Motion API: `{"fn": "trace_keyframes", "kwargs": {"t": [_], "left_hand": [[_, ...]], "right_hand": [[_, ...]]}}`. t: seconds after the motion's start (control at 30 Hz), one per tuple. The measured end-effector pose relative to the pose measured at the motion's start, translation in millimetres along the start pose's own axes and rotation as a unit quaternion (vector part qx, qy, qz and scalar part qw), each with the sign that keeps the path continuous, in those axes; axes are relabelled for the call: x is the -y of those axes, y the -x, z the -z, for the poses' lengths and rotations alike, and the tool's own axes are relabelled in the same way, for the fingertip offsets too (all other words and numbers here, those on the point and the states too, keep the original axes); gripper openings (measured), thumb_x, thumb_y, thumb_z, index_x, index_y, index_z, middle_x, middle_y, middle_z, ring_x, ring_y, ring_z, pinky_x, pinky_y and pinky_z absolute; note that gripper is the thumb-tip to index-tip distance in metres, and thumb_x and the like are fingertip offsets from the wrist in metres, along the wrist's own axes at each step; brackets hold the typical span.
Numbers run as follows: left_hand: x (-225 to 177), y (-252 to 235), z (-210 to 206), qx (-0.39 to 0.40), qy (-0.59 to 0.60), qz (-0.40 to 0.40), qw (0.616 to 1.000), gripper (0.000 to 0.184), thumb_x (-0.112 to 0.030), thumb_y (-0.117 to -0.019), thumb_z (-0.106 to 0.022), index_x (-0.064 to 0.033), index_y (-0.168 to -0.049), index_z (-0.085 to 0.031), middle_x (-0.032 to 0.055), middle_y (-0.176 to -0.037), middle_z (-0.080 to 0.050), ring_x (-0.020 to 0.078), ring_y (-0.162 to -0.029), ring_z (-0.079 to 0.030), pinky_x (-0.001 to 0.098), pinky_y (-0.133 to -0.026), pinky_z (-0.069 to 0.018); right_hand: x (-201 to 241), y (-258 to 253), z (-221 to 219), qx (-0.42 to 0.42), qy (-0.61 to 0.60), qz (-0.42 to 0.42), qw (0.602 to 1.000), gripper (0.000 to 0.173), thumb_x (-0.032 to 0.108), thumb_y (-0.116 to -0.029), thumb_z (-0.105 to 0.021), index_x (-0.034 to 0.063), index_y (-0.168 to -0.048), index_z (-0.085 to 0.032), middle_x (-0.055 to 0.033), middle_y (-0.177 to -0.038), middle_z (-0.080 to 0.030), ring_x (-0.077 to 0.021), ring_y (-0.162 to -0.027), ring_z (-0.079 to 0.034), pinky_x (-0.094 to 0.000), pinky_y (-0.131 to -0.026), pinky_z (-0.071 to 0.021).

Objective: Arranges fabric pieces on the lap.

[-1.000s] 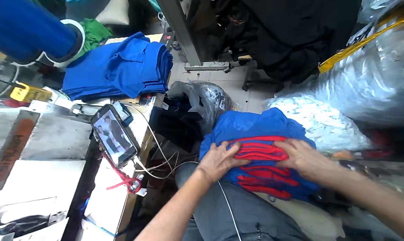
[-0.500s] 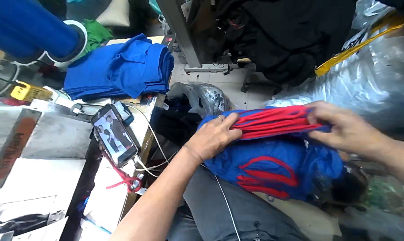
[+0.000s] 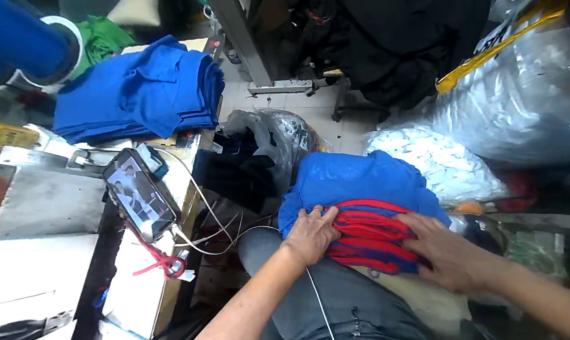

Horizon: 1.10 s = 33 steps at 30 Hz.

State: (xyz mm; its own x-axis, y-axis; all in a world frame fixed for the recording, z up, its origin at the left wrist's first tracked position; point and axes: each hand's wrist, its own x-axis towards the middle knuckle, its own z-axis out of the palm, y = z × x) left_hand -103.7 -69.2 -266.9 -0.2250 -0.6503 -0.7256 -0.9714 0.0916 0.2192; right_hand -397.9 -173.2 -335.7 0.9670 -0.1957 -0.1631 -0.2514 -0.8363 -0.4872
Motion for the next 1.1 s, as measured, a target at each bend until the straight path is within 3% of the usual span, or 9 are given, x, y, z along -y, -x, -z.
{"fn": "trace_keyframes", "kwargs": {"t": [0.13, 0.2, 0.3, 0.47, 0.63, 0.8, 0.87, 0.93, 1.1], "left_hand": [[27, 11, 14, -0.146, 0.056, -0.068, 0.985, 0.024, -0.037, -0.0896, -0.074, -0.0188, -0.105, -0.077, 0.0127, -0.142, -0.055, 0.0357, -0.126, -0.055, 0.0588, -0.094, -0.05], [48, 13, 24, -0.316, 0.049, -0.146, 0.936, 0.009, -0.016, -0.0853, -0.076, -0.0111, -0.092, -0.077, 0.0206, -0.127, -0.063, 0.0403, -0.107, -0.065, 0.0565, -0.081, -0.0578], [61, 27, 51, -0.406, -0.047, -0.19, 0.893, 0.018, 0.0, -0.0892, -0.067, -0.0127, -0.101, -0.072, 0.0301, -0.128, -0.059, 0.0472, -0.104, -0.066, 0.0542, -0.074, -0.0598], [54, 28, 8, -0.32, -0.121, -0.192, 0.92, 0.054, -0.008, -0.0923, -0.07, -0.0472, -0.13, -0.067, 0.0227, -0.142, -0.054, 0.0448, -0.104, -0.063, 0.0547, -0.071, -0.0545], [17, 7, -26, -0.067, -0.046, -0.042, 0.996, 0.042, 0.006, -0.0943, -0.059, -0.0222, -0.121, -0.074, 0.0093, -0.162, -0.039, 0.0436, -0.137, -0.045, 0.0648, -0.099, -0.0444], [25, 13, -1, -0.012, -0.039, -0.048, 0.998, 0.026, -0.015, -0.0904, -0.068, -0.0209, -0.115, -0.075, 0.0102, -0.161, -0.037, 0.0389, -0.14, -0.041, 0.0601, -0.102, -0.0432], [35, 19, 10, -0.042, -0.019, -0.059, 0.997, 0.03, -0.041, -0.0904, -0.069, -0.0198, -0.111, -0.076, 0.0106, -0.158, -0.042, 0.0369, -0.14, -0.043, 0.0603, -0.103, -0.0438], [49, 25, 17, -0.157, 0.003, -0.092, 0.983, 0.035, -0.05, -0.0887, -0.073, -0.0157, -0.097, -0.078, 0.0126, -0.147, -0.053, 0.0369, -0.131, -0.053, 0.06, -0.099, -0.0484], [63, 45, 44, -0.37, -0.036, -0.172, 0.912, 0.013, 0.0, -0.0847, -0.072, -0.01, -0.093, -0.074, 0.0278, -0.135, -0.058, 0.0465, -0.106, -0.066, 0.0549, -0.079, -0.0594]], "right_hand": [[-11, -20, 37, -0.085, -0.14, -0.042, 0.986, 0.012, 0.008, -0.0818, -0.076, 0.0019, -0.074, -0.07, -0.0223, -0.125, -0.064, -0.0377, -0.118, -0.062, -0.0544, -0.095, -0.0541], [-18, -37, 68, -0.172, -0.185, -0.05, 0.966, 0.015, 0.006, -0.0767, -0.069, 0.0042, -0.068, -0.058, -0.0161, -0.107, -0.067, -0.0252, -0.096, -0.066, -0.0418, -0.077, -0.056], [-17, -53, 107, -0.258, -0.176, -0.01, 0.95, 0.009, 0.005, -0.0812, -0.06, 0.0022, -0.087, -0.055, -0.0152, -0.117, -0.065, -0.0177, -0.109, -0.064, -0.0325, -0.09, -0.0539], [-10, -48, 64, -0.168, -0.005, 0.102, 0.98, 0.027, 0.0, -0.0802, -0.067, 0.0223, -0.089, -0.077, -0.0204, -0.143, -0.056, -0.0447, -0.129, -0.054, -0.0632, -0.098, -0.0493], [7, -35, 2, -0.033, 0.042, 0.008, 0.999, 0.035, -0.007, -0.0788, -0.075, 0.0206, -0.1, -0.079, -0.0132, -0.148, -0.054, -0.0438, -0.133, -0.05, -0.0611, -0.101, -0.0473], [6, -38, 32, 0.124, 0.013, -0.016, 0.992, 0.021, 0.029, -0.083, -0.075, 0.0142, -0.097, -0.078, -0.0123, -0.158, -0.043, -0.038, -0.146, -0.036, -0.0558, -0.114, -0.0357], [0, -46, 41, 0.09, -0.011, -0.003, 0.996, 0.025, 0.038, -0.0854, -0.075, 0.0129, -0.085, -0.076, -0.012, -0.15, -0.05, -0.0343, -0.141, -0.044, -0.0525, -0.11, -0.0414], [-12, -55, 52, -0.02, -0.056, 0.037, 0.998, 0.016, 0.022, -0.0815, -0.076, 0.0089, -0.073, -0.074, -0.0169, -0.132, -0.062, -0.0343, -0.126, -0.058, -0.0506, -0.1, -0.0526], [-2, -67, 109, -0.208, -0.057, 0.039, 0.976, 0.007, 0.008, -0.0779, -0.063, 0.0039, -0.081, -0.059, -0.0221, -0.124, -0.06, -0.0318, -0.103, -0.065, -0.0442, -0.08, -0.0578]]}}
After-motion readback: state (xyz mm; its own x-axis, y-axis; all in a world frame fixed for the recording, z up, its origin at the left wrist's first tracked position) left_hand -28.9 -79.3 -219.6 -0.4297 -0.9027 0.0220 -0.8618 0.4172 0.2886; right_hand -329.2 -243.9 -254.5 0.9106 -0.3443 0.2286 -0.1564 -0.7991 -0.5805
